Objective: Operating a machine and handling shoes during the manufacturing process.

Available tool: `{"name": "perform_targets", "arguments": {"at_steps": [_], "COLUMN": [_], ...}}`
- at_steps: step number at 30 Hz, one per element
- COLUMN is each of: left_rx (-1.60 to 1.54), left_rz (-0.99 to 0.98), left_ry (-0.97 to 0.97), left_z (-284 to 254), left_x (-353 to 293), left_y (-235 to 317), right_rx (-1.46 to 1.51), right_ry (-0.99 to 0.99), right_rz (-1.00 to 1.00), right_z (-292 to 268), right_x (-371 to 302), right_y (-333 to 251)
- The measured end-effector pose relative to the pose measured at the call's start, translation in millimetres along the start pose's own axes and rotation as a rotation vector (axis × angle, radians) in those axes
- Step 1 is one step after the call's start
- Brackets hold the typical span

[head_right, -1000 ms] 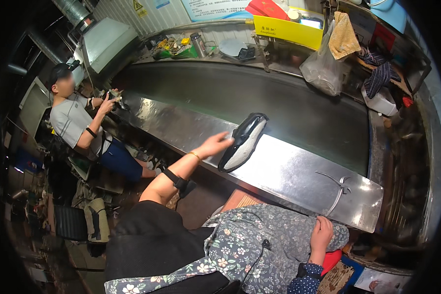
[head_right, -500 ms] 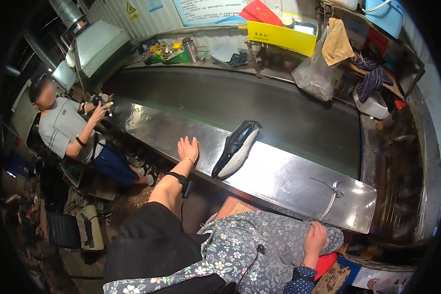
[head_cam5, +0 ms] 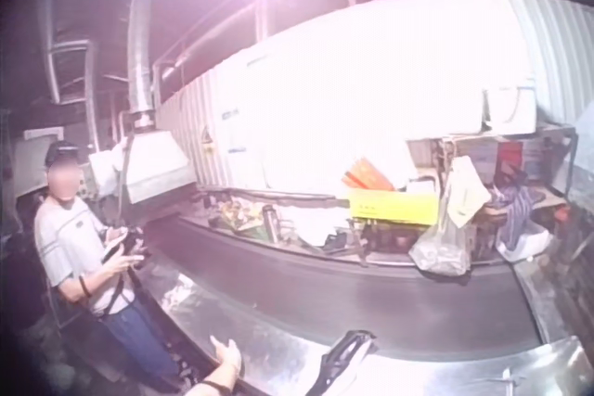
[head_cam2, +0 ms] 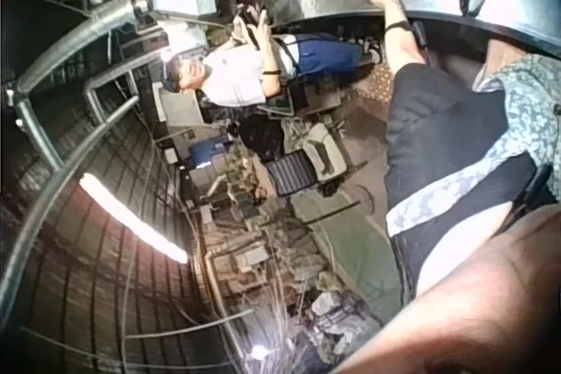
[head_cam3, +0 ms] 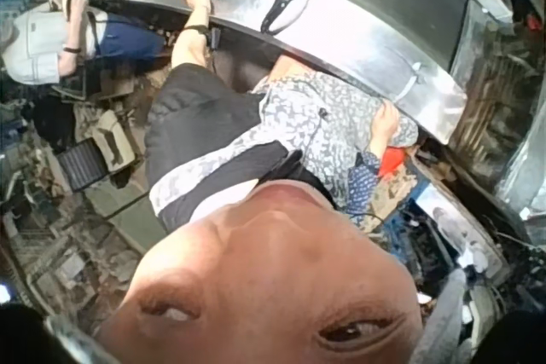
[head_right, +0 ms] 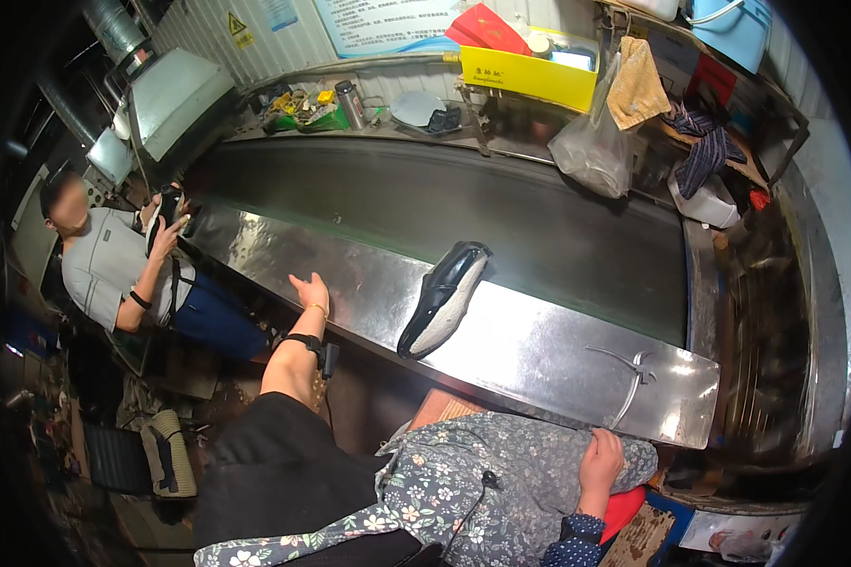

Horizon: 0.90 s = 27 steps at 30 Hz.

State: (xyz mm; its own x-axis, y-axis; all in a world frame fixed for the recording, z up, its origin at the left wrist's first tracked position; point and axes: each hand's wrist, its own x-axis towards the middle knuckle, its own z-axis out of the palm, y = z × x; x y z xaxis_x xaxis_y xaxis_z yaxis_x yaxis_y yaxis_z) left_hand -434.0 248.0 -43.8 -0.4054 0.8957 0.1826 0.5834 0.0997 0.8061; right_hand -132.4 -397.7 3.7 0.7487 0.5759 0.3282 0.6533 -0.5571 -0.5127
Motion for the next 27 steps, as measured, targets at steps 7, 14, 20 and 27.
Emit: {"name": "perform_targets", "arguments": {"at_steps": [7,14,20,27], "left_rx": [0.584,0.248,-0.133,-0.495], "left_rz": [0.465,0.445,0.978,0.936], "left_ry": [-0.171,-0.554,-0.773,-0.858], "left_z": [26.1,21.2,2.0,19.5], "left_x": [-90.8,-167.6,-138.7,-230.9], "left_y": [29.9,88.5,104.7,213.2], "right_rx": [-0.033,0.110,0.088,-0.720], "right_ry": [-0.006,0.009,0.142,0.547], "right_rz": [0.004,0.007,0.183,0.703], "right_z": [0.3,-22.9,-131.2,-390.3], "right_x": [-6.7,-16.7,-46.9,-194.9], "right_y": [2.3,10.1,26.5,24.5]}}
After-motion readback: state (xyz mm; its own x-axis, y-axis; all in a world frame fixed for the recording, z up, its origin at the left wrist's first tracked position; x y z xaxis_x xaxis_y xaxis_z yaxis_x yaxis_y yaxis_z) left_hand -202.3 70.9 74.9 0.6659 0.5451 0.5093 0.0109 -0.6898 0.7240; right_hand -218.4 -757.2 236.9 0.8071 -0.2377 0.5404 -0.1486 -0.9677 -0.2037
